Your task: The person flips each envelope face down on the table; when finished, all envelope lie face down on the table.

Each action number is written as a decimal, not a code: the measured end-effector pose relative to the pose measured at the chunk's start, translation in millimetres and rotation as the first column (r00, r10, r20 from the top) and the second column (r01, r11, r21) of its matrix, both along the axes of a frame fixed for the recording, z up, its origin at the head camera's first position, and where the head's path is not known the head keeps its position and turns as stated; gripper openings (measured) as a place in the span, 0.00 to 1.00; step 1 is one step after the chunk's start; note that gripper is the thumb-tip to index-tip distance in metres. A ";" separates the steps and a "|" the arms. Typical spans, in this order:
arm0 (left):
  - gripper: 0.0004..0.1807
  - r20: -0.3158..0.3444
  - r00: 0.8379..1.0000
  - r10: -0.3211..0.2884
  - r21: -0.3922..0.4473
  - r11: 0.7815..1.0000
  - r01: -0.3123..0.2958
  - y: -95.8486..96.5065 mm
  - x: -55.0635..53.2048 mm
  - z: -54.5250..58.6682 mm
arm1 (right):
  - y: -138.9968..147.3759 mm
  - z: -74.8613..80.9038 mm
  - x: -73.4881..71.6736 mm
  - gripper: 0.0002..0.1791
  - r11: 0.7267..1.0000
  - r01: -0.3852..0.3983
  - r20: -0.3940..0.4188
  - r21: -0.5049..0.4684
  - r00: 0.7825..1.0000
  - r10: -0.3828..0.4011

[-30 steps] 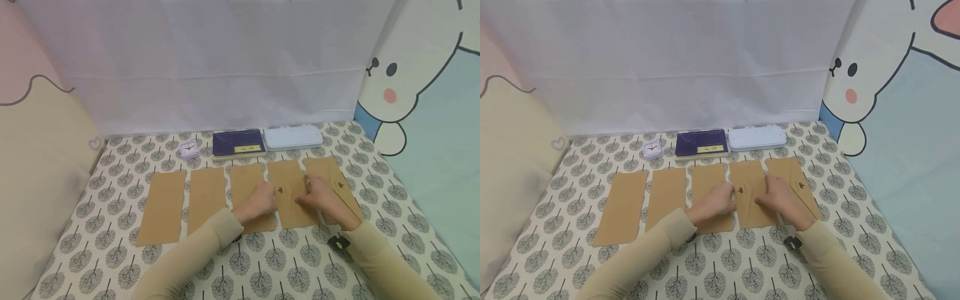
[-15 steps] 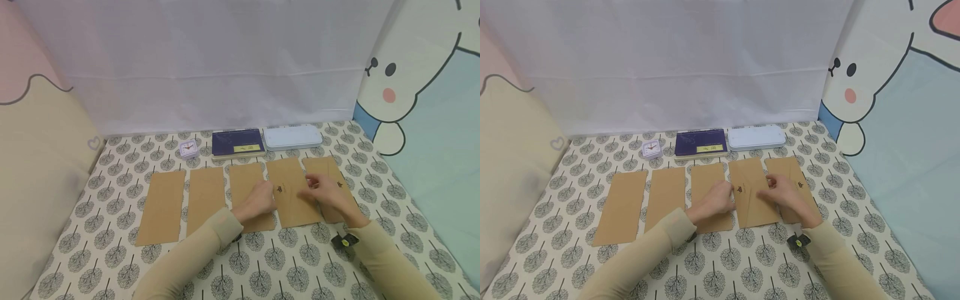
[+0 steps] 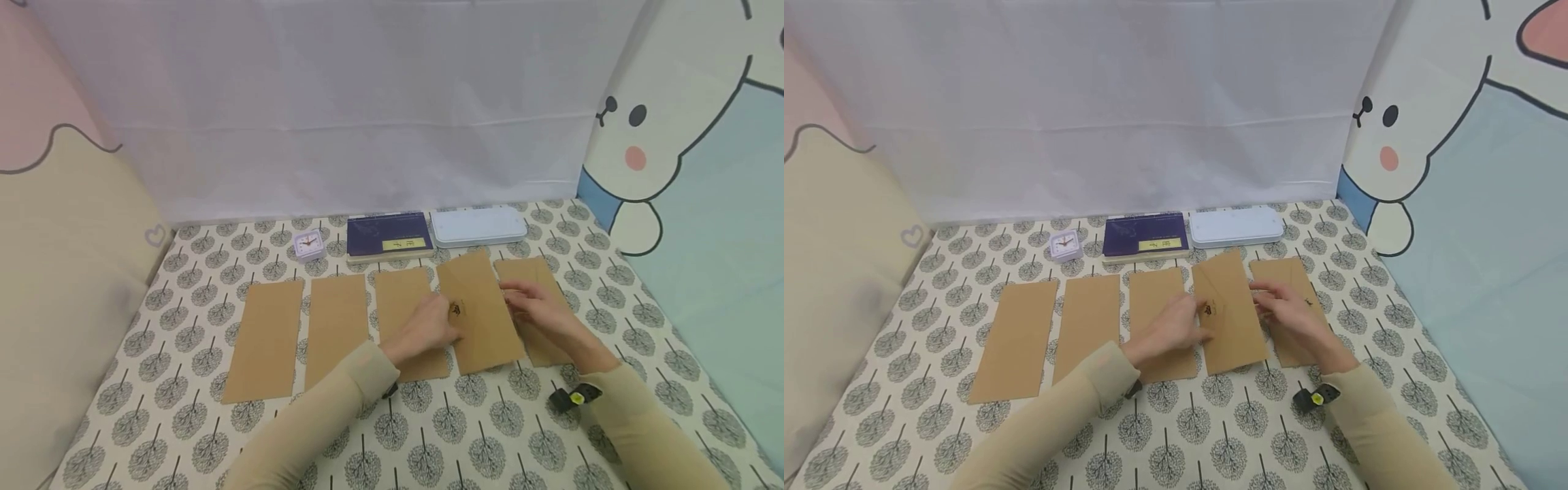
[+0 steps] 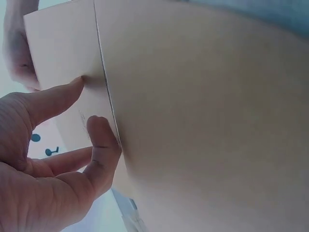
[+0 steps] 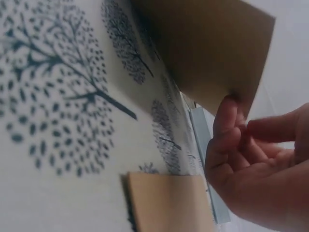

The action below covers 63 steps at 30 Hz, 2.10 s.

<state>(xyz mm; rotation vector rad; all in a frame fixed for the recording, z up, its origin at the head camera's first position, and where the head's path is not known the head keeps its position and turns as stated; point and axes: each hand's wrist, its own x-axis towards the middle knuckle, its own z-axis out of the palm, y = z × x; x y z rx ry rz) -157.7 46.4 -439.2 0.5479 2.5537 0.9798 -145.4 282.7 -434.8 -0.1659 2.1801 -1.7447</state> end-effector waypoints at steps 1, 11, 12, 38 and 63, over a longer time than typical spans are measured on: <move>0.21 0.002 1.000 -0.005 0.011 1.000 0.005 0.0 -0.5 0.2 | 0.3 -1.9 -0.8 0.26 0.999 -0.010 -0.003 -0.040 1.000 0.010; 0.40 -0.003 1.000 -0.023 0.078 0.997 0.023 -1.3 -5.0 -1.3 | -3.4 -17.5 -6.8 0.33 0.961 -0.218 0.065 -0.172 0.970 0.232; 0.39 -0.001 1.000 -0.021 0.093 0.995 0.021 -1.5 -5.1 -1.1 | -4.4 -18.0 -7.2 0.34 0.954 -0.241 0.068 -0.177 0.964 0.256; 0.34 0.357 0.934 -0.030 0.520 0.837 -0.172 -3.8 -10.1 15.8 | -20.4 -9.1 -6.4 0.40 0.933 -0.280 0.106 -0.225 0.945 0.309; 0.15 0.380 0.925 -0.020 0.651 0.716 -0.253 -10.1 -4.0 21.2 | -17.4 4.7 5.7 0.35 0.957 -0.134 -0.150 0.258 0.973 0.177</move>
